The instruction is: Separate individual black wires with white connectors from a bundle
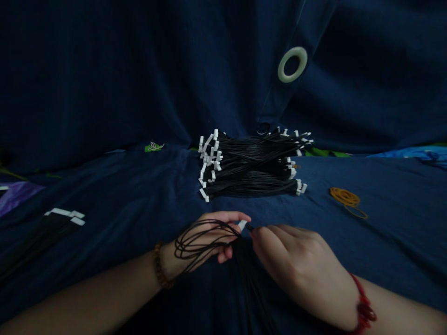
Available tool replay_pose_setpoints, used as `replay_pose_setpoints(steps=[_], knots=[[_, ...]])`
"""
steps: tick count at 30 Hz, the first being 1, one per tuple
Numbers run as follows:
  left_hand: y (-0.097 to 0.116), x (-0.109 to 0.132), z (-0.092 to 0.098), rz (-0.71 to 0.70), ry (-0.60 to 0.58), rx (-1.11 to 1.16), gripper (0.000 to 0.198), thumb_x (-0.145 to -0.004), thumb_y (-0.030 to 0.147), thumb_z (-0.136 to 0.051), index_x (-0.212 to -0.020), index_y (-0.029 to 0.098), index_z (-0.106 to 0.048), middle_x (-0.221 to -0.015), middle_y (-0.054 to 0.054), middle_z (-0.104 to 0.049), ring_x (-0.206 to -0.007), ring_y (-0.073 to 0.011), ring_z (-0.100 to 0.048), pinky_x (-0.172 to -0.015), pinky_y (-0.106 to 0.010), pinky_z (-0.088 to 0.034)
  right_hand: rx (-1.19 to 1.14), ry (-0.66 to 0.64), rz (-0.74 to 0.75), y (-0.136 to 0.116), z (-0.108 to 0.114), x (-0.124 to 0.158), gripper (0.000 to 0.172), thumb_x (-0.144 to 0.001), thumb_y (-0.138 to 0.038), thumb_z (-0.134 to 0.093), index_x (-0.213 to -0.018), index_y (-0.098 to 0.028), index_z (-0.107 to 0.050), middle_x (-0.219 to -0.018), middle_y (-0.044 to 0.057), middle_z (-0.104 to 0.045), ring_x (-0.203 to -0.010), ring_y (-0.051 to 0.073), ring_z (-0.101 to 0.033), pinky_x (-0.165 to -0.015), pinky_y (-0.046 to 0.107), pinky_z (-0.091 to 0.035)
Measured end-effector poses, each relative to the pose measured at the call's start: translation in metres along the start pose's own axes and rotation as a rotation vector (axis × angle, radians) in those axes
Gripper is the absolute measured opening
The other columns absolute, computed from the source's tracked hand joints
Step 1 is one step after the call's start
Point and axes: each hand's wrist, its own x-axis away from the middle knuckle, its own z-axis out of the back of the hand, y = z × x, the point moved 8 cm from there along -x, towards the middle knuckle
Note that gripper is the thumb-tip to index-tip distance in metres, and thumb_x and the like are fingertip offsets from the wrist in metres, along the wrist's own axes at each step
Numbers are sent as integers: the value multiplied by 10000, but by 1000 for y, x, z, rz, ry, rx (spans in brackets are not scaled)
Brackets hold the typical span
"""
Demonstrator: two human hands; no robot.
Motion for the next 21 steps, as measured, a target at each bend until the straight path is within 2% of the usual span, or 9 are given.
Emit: replay_pose_setpoints(steps=[2,5,8,10,12,15,18,21], knots=[[-2,0,3,50,51,-12,291,-776,187,-611,-1064,145,-604,-579,10,-565,-465,-89,-559,-392,-139,-424,3,4,8,1,-2,-1,180,-838,-78,-435,-687,-174,-456,-602,1,-504,-505,138,-454,-510,269,-282],[-5,0,5,79,62,-13,302,-777,183,-608,-1079,160,-599,-595,7,-572,-473,-91,-563,-391,-138,-424,27,-7,4,4,-1,-5,168,-823,-70,-451,-693,-175,-472,-597,-3,-507,-503,141,-462,-510,269,-293],[-1,1,12,-3,105,24,318,-785,143,-583,-1102,171,-593,-709,-19,-605,-496,-78,-565,-427,-142,-439,134,32,-50,5,17,-9,86,-789,-104,-501,-755,-180,-523,-640,7,-541,-546,169,-504,-518,281,-315],[4,2,17,-82,131,62,333,-780,103,-576,-1104,176,-593,-766,-17,-597,-501,-55,-552,-445,-132,-437,179,67,-98,3,31,-6,50,-737,-139,-540,-728,-188,-542,-629,18,-558,-534,189,-520,-484,289,-316],[8,3,18,-123,128,85,342,-772,77,-574,-1101,171,-593,-760,-10,-579,-497,-47,-545,-432,-122,-422,135,-13,-98,-3,31,1,114,-645,-96,-543,-608,-203,-532,-521,4,-546,-410,172,-485,-398,282,-257],[9,2,18,-131,133,85,357,-744,72,-602,-1085,180,-600,-775,-20,-589,-484,-57,-552,-386,-123,-398,51,-301,-137,-4,5,13,231,-561,0,-477,-523,-213,-557,-431,-9,-557,-318,154,-466,-366,287,-194],[8,-1,17,-110,154,48,312,-724,156,-655,-1034,179,-624,-668,-6,-584,-424,-68,-538,-338,-131,-382,-132,-488,-269,8,-18,14,234,-682,-33,-463,-667,-202,-624,-578,9,-643,-459,147,-562,-436,260,-290],[9,-3,16,-102,173,3,329,-703,272,-688,-1011,168,-637,-581,20,-548,-379,-72,-523,-302,-132,-368,-440,-469,-352,18,-24,1,228,-811,-117,-408,-685,-186,-585,-643,-7,-622,-551,104,-546,-519,208,-348]])
